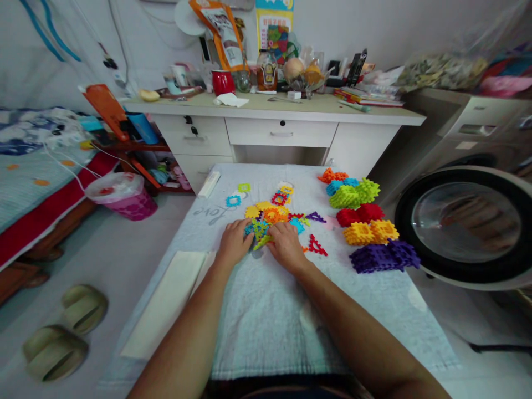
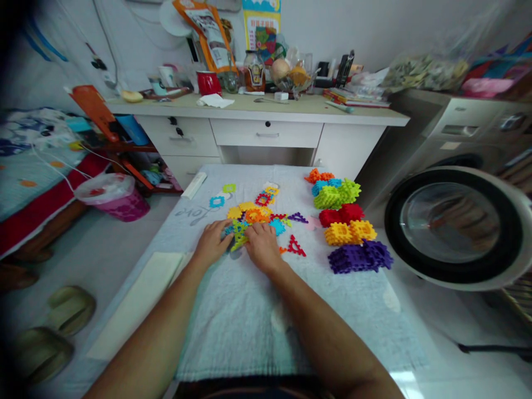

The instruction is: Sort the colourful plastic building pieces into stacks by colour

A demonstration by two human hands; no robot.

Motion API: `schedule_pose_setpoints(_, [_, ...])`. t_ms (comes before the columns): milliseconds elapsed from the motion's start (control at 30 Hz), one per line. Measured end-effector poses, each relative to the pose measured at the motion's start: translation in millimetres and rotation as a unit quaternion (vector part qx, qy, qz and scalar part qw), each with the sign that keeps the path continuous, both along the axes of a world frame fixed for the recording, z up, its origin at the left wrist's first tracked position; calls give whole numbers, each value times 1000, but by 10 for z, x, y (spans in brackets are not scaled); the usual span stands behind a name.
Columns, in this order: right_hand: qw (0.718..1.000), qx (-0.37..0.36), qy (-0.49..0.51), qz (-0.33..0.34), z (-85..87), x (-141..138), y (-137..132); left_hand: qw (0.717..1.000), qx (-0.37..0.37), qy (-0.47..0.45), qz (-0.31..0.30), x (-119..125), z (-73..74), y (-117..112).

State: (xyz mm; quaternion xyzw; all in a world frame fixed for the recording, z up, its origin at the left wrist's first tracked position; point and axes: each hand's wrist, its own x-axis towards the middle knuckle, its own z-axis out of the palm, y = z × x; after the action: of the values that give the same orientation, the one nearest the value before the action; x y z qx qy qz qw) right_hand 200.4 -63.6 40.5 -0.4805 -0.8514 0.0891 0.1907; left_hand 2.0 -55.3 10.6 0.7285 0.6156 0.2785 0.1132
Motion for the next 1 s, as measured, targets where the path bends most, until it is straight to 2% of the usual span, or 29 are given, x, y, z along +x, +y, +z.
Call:
schedule_pose_setpoints(133, [998,7,52,-43,31,71,67,1000,6,24,2,-11,-31,24])
schedule_pose_setpoints(233, [990,-10,77,-122,43,148,112,999,7,32,0,-22,-48,32])
schedule_pose_setpoints(333, [980,-35,72,-182,77,209,132,999,9,36,1,-31,-58,32])
schedule_pose_setpoints(500, [968,-76,47,-234,171,267,172,999,12,36,-2,-42,-70,35])
schedule_pose_setpoints(633, [964,-73,80,-241,189,334,216,999,12,44,-3,-44,-68,35])
schedule_pose_setpoints(800, [962,-38,175,-207,243,443,222,999,11,46,-1,-39,-67,26])
schedule_pose_setpoints(900, [959,2,193,-210,414,582,235,999,13,45,1,-37,-71,26])
schedule_pose_setpoints(1000, [966,35,159,-200,717,823,314,999,13,43,-1,-34,-69,24])
